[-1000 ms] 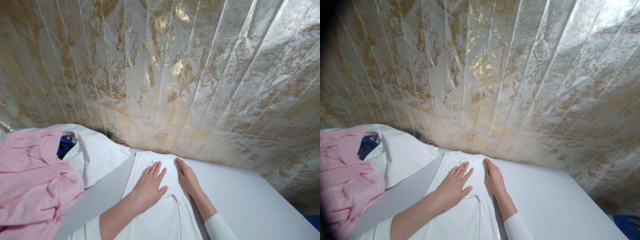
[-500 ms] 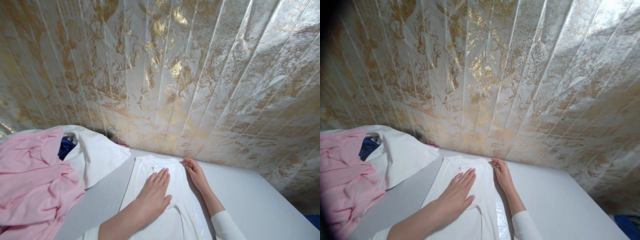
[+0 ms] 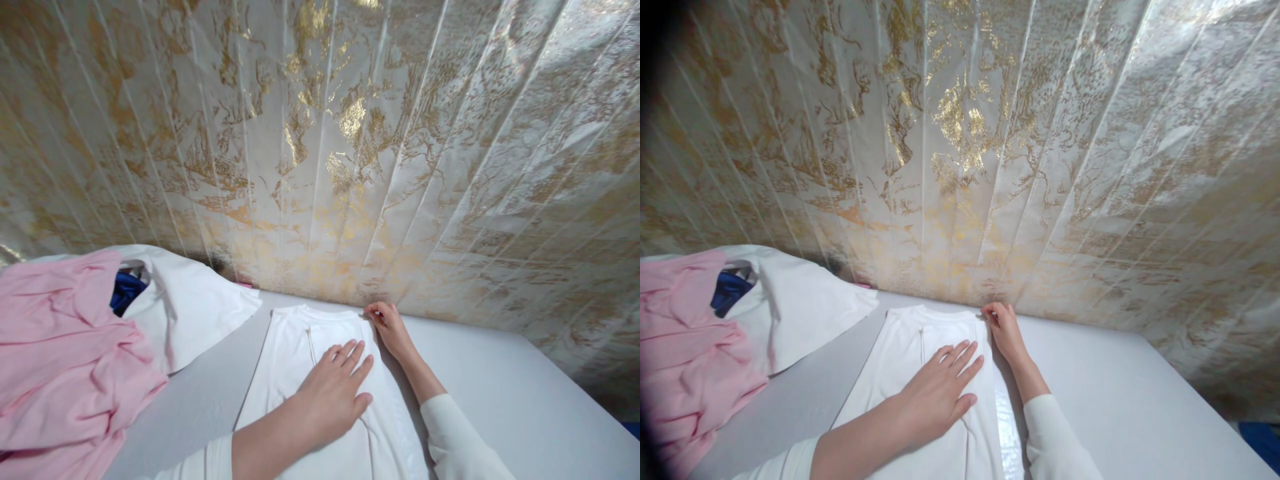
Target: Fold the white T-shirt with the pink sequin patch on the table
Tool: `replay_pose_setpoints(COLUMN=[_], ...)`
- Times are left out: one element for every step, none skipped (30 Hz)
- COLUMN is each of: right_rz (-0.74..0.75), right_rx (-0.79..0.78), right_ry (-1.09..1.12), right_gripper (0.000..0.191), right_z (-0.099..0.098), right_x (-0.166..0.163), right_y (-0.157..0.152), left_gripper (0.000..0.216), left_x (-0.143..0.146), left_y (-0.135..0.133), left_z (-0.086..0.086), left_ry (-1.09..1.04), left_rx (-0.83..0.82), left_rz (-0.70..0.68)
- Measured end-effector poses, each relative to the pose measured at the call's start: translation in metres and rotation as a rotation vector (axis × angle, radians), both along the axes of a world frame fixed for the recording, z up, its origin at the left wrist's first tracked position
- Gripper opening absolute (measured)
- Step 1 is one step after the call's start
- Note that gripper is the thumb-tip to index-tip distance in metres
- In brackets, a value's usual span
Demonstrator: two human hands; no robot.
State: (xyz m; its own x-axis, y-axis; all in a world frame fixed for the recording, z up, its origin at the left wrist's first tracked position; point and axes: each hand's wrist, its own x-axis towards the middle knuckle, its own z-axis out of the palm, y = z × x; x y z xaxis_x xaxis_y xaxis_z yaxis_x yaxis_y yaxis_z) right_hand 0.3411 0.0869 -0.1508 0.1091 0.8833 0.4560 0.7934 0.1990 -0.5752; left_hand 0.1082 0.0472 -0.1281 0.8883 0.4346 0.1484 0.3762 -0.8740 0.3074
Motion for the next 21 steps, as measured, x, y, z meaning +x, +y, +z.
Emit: replay_pose_setpoints(right_rz=[0.000, 0.002, 0.004, 0.008, 0.013, 0.019, 0.027, 0.038, 0.049, 0.060, 0.067, 0.070, 0.068, 0.061, 0.048, 0.033, 0.017, 0.002, -0.010, -0.015, -0.014], right_rx=[0.003, 0.005, 0.007, 0.011, 0.015, 0.019, 0.021, 0.020, 0.017, 0.012, 0.008, 0.004, 0.001, -0.001, 0.000, 0.001, 0.004, 0.007, 0.011, 0.013, 0.013], right_ry=[-0.010, -0.021, -0.031, -0.042, -0.052, -0.063, -0.076, -0.089, -0.104, -0.120, -0.135, -0.150, -0.164, -0.177, -0.190, -0.201, -0.212, -0.222, -0.230, -0.237, -0.242], right_gripper=[0.023, 0.023, 0.023, 0.024, 0.025, 0.026, 0.027, 0.026, 0.025, 0.024, 0.022, 0.021, 0.020, 0.020, 0.020, 0.021, 0.022, 0.024, 0.025, 0.027, 0.029], right_z=[0.000, 0.000, 0.000, 0.001, 0.001, 0.002, 0.003, 0.003, 0.003, 0.004, 0.004, 0.004, 0.005, 0.005, 0.006, 0.007, 0.009, 0.010, 0.011, 0.011, 0.011], right_x=[0.000, 0.000, 0.000, -0.001, -0.002, -0.004, -0.005, -0.008, -0.010, -0.013, -0.015, -0.017, -0.018, -0.019, -0.019, -0.020, -0.020, -0.022, -0.025, -0.029, -0.035], right_y=[0.000, 0.000, 0.000, -0.001, -0.002, -0.003, -0.004, -0.005, -0.006, -0.006, -0.006, -0.006, -0.006, -0.007, -0.007, -0.008, -0.009, -0.010, -0.012, -0.014, -0.016], left_gripper=[0.055, 0.055, 0.055, 0.056, 0.057, 0.057, 0.057, 0.057, 0.057, 0.057, 0.057, 0.058, 0.059, 0.060, 0.060, 0.060, 0.059, 0.060, 0.060, 0.060, 0.060], left_x=[0.000, 0.000, -0.001, -0.001, -0.002, -0.004, -0.006, -0.009, -0.013, -0.017, -0.021, -0.025, -0.028, -0.031, -0.033, -0.035, -0.036, -0.036, -0.037, -0.037, -0.037], left_y=[-0.001, -0.002, -0.001, 0.000, 0.003, 0.006, 0.011, 0.016, 0.022, 0.027, 0.032, 0.037, 0.040, 0.043, 0.045, 0.047, 0.049, 0.051, 0.053, 0.055, 0.056], left_z=[0.001, 0.001, 0.002, 0.003, 0.005, 0.007, 0.009, 0.011, 0.013, 0.015, 0.016, 0.017, 0.016, 0.014, 0.012, 0.009, 0.005, 0.002, -0.001, -0.004, -0.005], left_ry=[-0.001, -0.001, -0.001, 0.002, 0.005, 0.010, 0.017, 0.027, 0.046, 0.071, 0.098, 0.122, 0.136, 0.139, 0.132, 0.116, 0.100, 0.086, 0.074, 0.065, 0.058], left_rx=[0.001, -0.002, -0.008, -0.018, -0.028, -0.034, -0.037, -0.034, -0.029, -0.024, -0.021, -0.020, -0.018, -0.014, -0.004, 0.013, 0.035, 0.057, 0.076, 0.092, 0.102], left_rz=[-0.002, -0.006, -0.013, -0.018, -0.016, -0.004, 0.021, 0.059, 0.104, 0.149, 0.188, 0.215, 0.230, 0.236, 0.234, 0.229, 0.226, 0.226, 0.228, 0.232, 0.237])
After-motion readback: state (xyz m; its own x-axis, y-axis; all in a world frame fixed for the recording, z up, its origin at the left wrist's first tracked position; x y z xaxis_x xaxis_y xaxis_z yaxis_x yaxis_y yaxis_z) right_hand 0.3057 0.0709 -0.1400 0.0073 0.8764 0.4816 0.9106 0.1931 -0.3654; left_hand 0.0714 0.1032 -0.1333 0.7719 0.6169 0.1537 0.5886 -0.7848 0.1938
